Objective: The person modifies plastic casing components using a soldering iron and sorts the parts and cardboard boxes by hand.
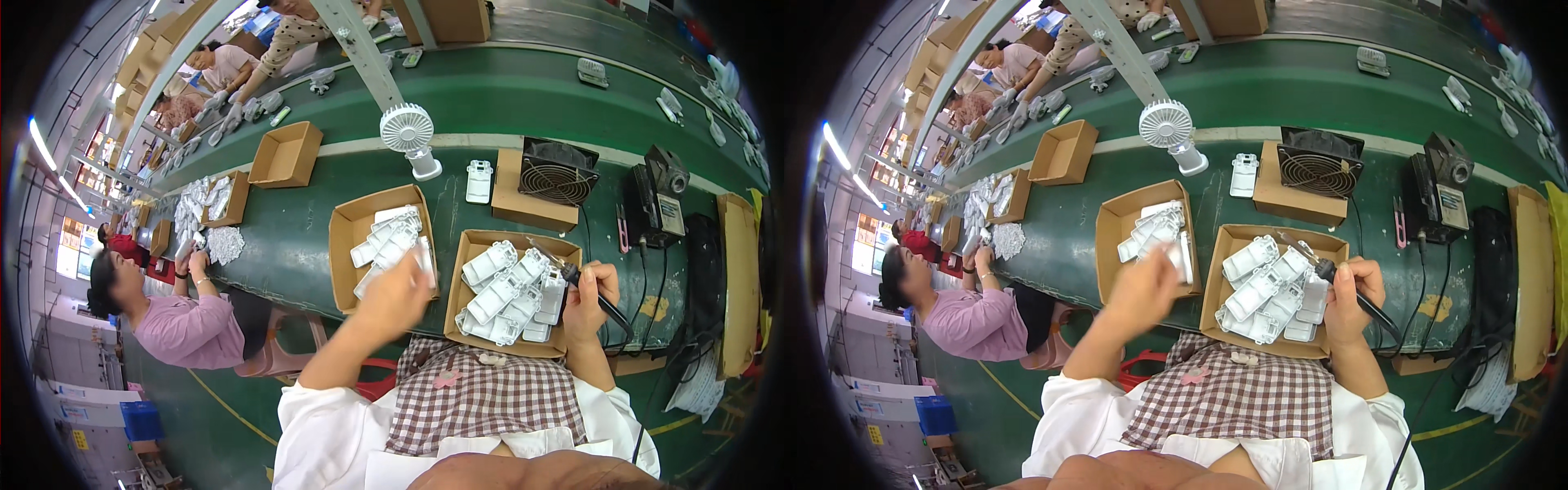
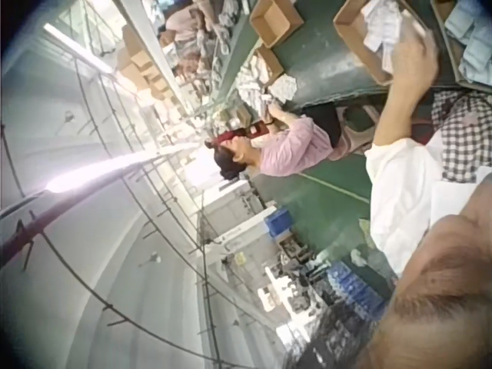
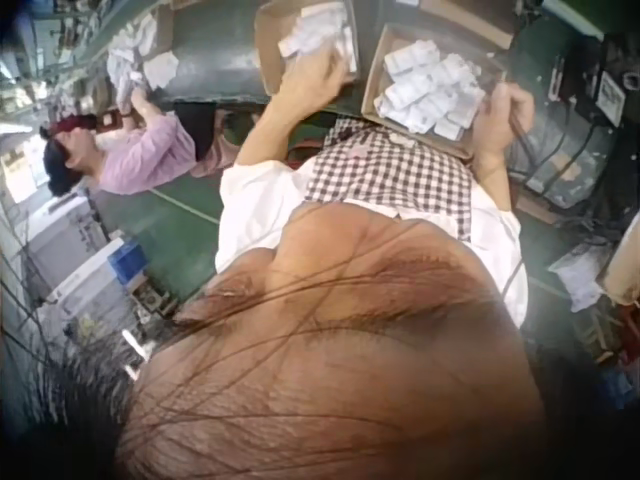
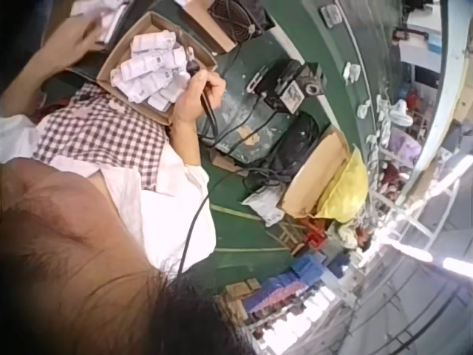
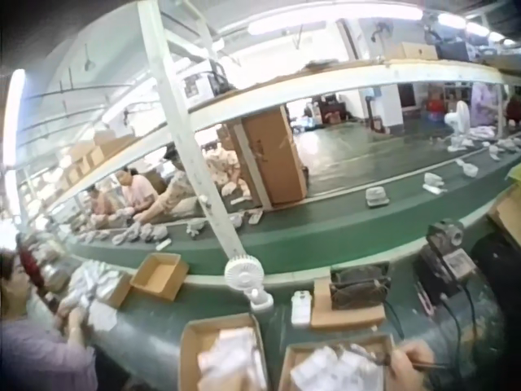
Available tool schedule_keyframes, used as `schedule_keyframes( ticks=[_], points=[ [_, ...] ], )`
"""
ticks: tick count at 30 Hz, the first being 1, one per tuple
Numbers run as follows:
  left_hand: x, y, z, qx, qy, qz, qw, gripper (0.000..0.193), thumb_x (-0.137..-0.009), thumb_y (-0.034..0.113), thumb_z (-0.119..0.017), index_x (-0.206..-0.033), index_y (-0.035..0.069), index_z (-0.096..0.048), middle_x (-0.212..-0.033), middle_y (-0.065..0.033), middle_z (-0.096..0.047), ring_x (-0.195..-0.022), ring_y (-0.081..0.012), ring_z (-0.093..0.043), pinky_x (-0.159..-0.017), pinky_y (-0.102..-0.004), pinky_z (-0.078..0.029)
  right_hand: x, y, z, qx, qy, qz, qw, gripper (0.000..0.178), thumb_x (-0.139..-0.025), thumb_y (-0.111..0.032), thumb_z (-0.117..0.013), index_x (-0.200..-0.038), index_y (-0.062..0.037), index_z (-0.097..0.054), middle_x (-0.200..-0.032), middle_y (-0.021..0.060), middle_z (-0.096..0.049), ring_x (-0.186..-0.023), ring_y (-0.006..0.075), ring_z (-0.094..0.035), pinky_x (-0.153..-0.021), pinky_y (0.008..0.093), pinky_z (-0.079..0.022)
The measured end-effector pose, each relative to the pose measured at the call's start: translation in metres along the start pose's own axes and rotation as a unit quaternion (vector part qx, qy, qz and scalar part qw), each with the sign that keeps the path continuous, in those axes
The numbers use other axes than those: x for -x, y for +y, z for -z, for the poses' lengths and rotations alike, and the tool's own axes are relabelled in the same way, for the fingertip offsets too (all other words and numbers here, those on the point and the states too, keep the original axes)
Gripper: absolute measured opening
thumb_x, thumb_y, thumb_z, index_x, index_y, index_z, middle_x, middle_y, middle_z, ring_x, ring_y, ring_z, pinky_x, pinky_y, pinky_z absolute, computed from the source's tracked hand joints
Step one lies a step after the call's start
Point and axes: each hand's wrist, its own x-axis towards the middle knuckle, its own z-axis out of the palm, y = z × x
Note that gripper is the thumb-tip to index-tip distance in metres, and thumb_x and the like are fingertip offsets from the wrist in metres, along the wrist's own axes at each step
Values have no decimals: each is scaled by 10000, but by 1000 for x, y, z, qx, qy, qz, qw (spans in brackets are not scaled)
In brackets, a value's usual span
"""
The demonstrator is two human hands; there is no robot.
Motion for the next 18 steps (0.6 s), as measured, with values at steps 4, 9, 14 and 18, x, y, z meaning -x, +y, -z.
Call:
schedule_keyframes(
  ticks=[4,9,14,18],
  points=[
    [23,23,-44,-33,-42,-127,990,227,-856,210,-575,-1001,36,-556,-707,-216,-614,-664,-396,-614,-611,-465,-487,-2,11,5,-36,18,12,999,119,-869,-53,-534,-789,-75,-449,-703,-13,-427,-558,35,-344,-456,173,-279],
    [10,19,-57,-79,42,-89,992,148,-847,131,-565,-907,29,-476,-608,-197,-584,-586,-394,-593,-513,-481,-456,-10,-20,0,-95,22,34,995,116,-881,-61,-553,-797,-47,-474,-665,22,-487,-487,50,-408,-433,183,-319],
    [17,13,-68,-95,69,-60,991,254,-838,156,-588,-958,25,-407,-602,-200,-583,-554,-393,-594,-493,-474,-470,-7,-24,29,-50,76,32,995,124,-879,-76,-539,-789,-59,-457,-682,12,-466,-525,55,-392,-452,185,-303],
    [19,20,-67,-73,21,-31,997,335,-849,151,-557,-1073,-12,-368,-699,-259,-605,-666,-438,-600,-594,-512,-472,-7,-28,37,-69,119,52,989,143,-876,-66,-551,-775,-67,-451,-672,-11,-443,-502,35,-368,-401,173,-270]
  ],
)
